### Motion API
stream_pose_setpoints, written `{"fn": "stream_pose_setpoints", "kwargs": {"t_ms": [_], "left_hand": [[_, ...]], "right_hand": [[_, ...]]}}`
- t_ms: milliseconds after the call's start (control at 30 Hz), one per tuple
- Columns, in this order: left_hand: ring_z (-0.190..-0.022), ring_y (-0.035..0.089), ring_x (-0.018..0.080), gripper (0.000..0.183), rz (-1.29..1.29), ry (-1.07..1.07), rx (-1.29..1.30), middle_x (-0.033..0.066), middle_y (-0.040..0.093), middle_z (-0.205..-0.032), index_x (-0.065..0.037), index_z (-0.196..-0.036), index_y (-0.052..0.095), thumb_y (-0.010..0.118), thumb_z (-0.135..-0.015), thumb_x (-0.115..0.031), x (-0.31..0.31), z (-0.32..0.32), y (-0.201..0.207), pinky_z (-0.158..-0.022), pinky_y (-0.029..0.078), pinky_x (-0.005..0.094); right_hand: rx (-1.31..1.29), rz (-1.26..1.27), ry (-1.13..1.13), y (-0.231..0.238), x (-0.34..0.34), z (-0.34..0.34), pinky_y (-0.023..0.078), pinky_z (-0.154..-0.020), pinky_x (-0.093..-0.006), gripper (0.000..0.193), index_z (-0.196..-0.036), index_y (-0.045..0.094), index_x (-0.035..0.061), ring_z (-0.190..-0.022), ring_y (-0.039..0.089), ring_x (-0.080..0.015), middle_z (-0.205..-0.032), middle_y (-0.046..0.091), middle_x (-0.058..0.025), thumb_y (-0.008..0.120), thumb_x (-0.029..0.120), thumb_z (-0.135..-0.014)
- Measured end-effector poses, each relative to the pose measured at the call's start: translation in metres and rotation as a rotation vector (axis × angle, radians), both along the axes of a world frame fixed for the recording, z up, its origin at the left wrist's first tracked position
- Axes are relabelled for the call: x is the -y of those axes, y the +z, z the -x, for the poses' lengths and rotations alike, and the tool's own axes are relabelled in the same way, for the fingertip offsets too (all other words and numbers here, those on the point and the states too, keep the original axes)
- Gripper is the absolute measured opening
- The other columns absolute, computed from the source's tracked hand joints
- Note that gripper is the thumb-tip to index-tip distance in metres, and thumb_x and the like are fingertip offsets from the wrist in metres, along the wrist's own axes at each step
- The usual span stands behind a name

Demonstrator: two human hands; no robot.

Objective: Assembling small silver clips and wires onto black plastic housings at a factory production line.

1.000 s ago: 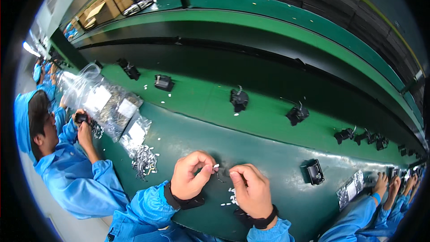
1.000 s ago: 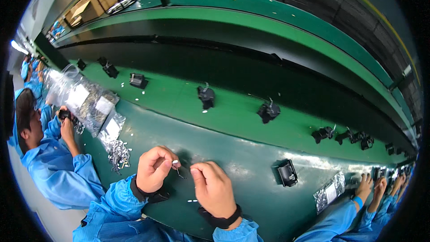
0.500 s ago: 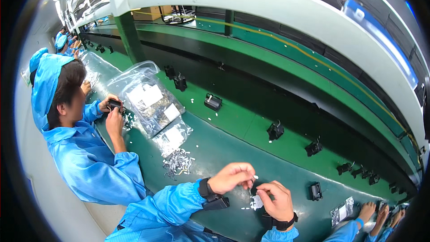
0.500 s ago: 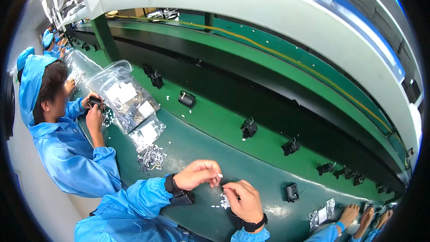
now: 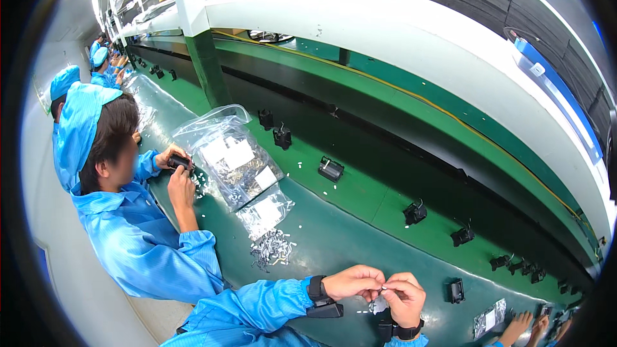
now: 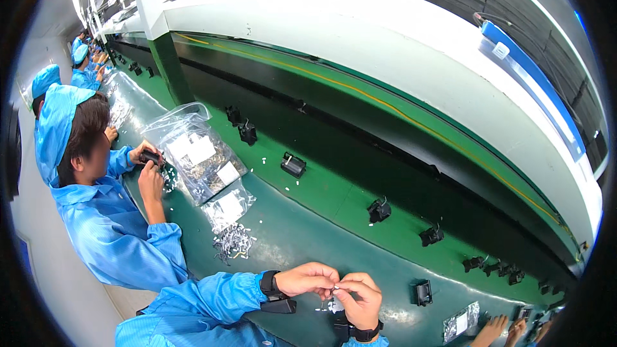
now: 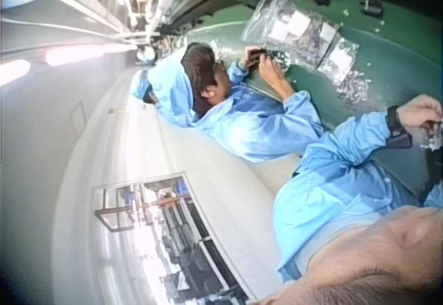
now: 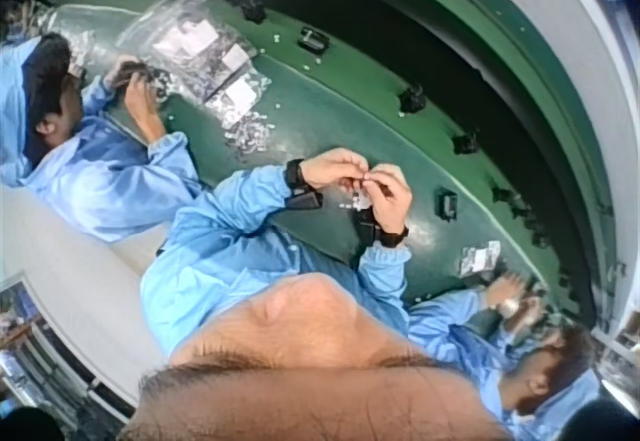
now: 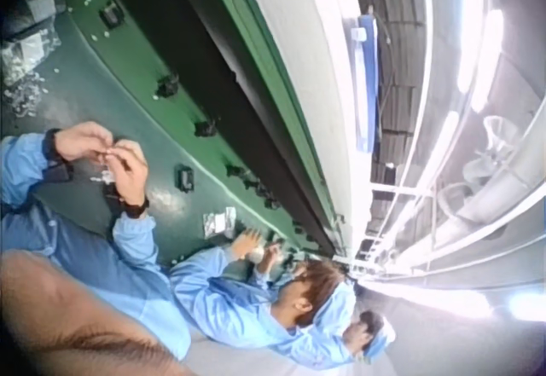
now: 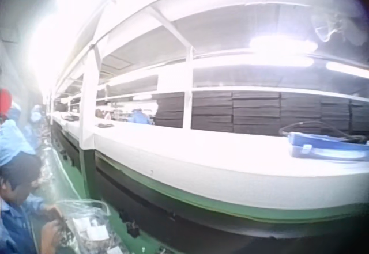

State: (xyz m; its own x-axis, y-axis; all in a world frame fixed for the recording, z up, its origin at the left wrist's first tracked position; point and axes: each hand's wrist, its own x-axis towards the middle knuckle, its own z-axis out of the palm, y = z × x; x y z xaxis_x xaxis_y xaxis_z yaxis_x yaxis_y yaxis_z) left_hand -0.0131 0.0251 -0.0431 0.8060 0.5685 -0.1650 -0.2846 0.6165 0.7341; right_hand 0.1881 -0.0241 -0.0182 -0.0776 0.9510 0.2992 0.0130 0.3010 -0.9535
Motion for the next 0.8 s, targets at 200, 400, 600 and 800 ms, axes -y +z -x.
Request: {"fn": "stream_pose_setpoints", "kwargs": {"t_ms": [200,400,600,800], "left_hand": [[-0.086,0.064,0.0086,0.019,-0.018,-0.017,0.025,-0.0007,0.066,-0.092,-0.007,-0.106,0.063,0.057,-0.107,-0.025,0.005,0.004,0.01,-0.078,0.052,0.025],[-0.086,0.066,0.0119,0.014,-0.333,0.396,-0.225,0.0027,0.068,-0.098,-0.005,-0.107,0.063,0.062,-0.105,-0.018,-0.012,-0.01,0.004,-0.076,0.055,0.0285],[-0.095,0.067,0.0146,0.03,-0.497,0.382,-0.183,0.007,0.068,-0.108,-0.001,-0.118,0.057,0.072,-0.093,-0.005,-0.018,-0.011,0.033,-0.083,0.057,0.0303],[-0.104,0.064,0.0158,0.028,-0.557,0.119,-0.253,0.005,0.068,-0.102,-0.003,-0.116,0.062,0.075,-0.094,-0.015,-0.013,-0.082,0.058,-0.09,0.054,0.033]], "right_hand": [[-0.272,0.087,-0.017,-0.001,0.006,0.011,0.055,-0.067,-0.0266,0.01,-0.101,0.066,-0.0026,-0.078,0.064,-0.0147,-0.097,0.067,-0.0123,0.072,0.001,-0.093],[-0.304,0.218,-0.145,0.031,0.003,0.0,0.051,-0.062,-0.0243,0.01,-0.106,0.061,-0.0011,-0.073,0.06,-0.0105,-0.095,0.068,-0.0093,0.062,0.009,-0.103],[-0.306,0.189,0.15,0.098,-0.003,0.022,0.051,-0.063,-0.0225,0.013,-0.114,0.063,0.0003,-0.075,0.063,-0.0073,-0.096,0.068,-0.0051,0.063,0.008,-0.103],[-0.448,0.036,0.141,0.116,0.003,0.005,0.053,-0.058,-0.0223,0.01,-0.107,0.066,-0.0042,-0.07,0.065,-0.0082,-0.088,0.068,-0.0062,0.066,0.003,-0.1]]}}
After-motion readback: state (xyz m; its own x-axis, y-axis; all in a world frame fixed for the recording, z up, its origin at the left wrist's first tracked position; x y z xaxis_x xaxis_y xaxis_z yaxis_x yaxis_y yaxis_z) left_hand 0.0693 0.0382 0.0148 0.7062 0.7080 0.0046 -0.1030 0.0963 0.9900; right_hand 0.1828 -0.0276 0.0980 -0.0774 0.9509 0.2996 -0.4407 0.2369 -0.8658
